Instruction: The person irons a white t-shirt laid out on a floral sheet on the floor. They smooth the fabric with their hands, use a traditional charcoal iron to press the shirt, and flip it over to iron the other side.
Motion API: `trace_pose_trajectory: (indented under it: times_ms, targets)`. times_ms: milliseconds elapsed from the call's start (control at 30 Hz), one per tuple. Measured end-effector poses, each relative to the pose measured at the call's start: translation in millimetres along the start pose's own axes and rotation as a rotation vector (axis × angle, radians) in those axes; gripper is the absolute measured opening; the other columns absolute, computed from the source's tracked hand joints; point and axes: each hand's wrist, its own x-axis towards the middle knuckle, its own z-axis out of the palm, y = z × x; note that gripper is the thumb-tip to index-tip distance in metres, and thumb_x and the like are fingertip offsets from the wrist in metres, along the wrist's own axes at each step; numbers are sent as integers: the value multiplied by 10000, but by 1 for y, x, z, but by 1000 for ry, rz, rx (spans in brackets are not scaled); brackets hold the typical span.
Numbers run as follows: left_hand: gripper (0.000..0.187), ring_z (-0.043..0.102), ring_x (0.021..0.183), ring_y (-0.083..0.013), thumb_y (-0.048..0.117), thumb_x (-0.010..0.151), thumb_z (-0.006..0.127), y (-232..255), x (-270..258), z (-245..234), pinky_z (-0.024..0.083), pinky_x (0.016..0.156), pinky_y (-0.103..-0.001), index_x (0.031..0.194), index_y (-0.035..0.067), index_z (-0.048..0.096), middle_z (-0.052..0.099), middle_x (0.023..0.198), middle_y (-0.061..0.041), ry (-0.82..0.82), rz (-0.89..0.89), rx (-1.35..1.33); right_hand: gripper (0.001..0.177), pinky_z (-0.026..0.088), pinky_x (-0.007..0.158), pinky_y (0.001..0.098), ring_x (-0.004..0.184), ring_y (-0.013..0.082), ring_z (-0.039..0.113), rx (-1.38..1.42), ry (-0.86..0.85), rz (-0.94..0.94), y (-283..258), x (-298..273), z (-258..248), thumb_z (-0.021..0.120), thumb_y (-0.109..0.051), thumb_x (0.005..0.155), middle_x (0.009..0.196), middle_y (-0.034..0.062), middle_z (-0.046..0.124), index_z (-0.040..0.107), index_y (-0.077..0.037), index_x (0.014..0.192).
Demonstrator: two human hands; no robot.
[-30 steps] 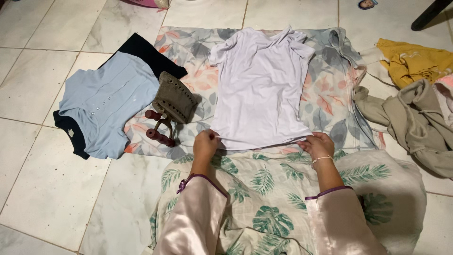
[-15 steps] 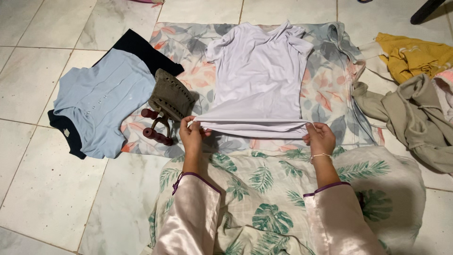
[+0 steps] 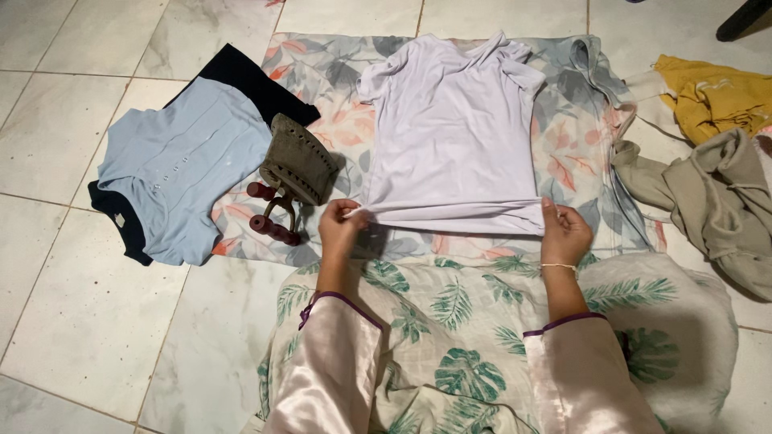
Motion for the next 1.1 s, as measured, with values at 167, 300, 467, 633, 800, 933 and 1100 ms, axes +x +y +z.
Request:
trace_pose_trajectory:
  times_ms: [167, 300, 467, 633, 800, 933, 1100]
  targets:
    - [549, 664, 853, -358, 349, 642, 914, 25, -29, 18, 577, 727, -456, 953, -27, 663, 642, 945, -186, -131, 345, 729, 218, 327, 541, 169, 607, -4, 436, 100, 47, 34, 0, 11, -4, 836, -173, 970, 695, -84, 588, 755, 29, 963]
    - [659, 630, 916, -416, 487, 635, 924, 33, -37, 30, 538, 780, -477, 890, -61, 658, 637, 916, -226, 3, 464, 930, 217, 316, 554, 169, 625, -3, 412, 88, 19, -3, -10, 9, -7, 836, -170, 976, 709, -89, 556, 770, 35, 995]
    - [545, 629, 933, -404, 408, 719, 898, 22, -28, 30, 535, 824, -493, 913, -36, 649, 644, 929, -213, 159, 441, 863, 244, 293, 536, 178, 604, 4, 385, 141, -77, 79, -27, 4, -6, 839, -200, 962, 693, -92, 522, 768, 33, 971]
    - [471, 621, 952, -417, 257, 648, 881, 5, -23, 26, 525, 826, -493, 917, -26, 616, 636, 943, -218, 153, 412, 879, 229, 260, 517, 194, 579, 15, 368, 209, -125, 164, -31, 3, -5, 836, -203, 946, 683, -89, 525, 775, 15, 978]
    - [325, 630, 964, -401, 86, 705, 806, -8, -17, 23, 527, 839, -473, 948, 9, 604, 630, 996, -194, 154, 393, 830, 199, 315, 547, 193, 612, 21, 431, 267, -150, 221, -22, 12, -10, 854, -161, 909, 719, -75, 588, 764, 13, 945]
    - [288, 628, 949, -389, 40, 785, 754, -9, -14, 20, 518, 832, -467, 1004, 9, 569, 611, 1019, -188, 217, 386, 809, 176, 399, 601, 178, 652, 24, 510, 253, -199, 260, -18, 13, -14, 846, -151, 889, 746, -61, 649, 769, 1, 935]
    - [418, 621, 915, -393, 118, 690, 841, 8, -20, 21, 516, 789, -468, 973, 6, 554, 592, 988, -196, 123, 392, 750, 200, 391, 628, 176, 674, 31, 497, 183, -113, 124, -19, 11, -14, 844, -165, 942, 764, -49, 645, 776, 20, 974]
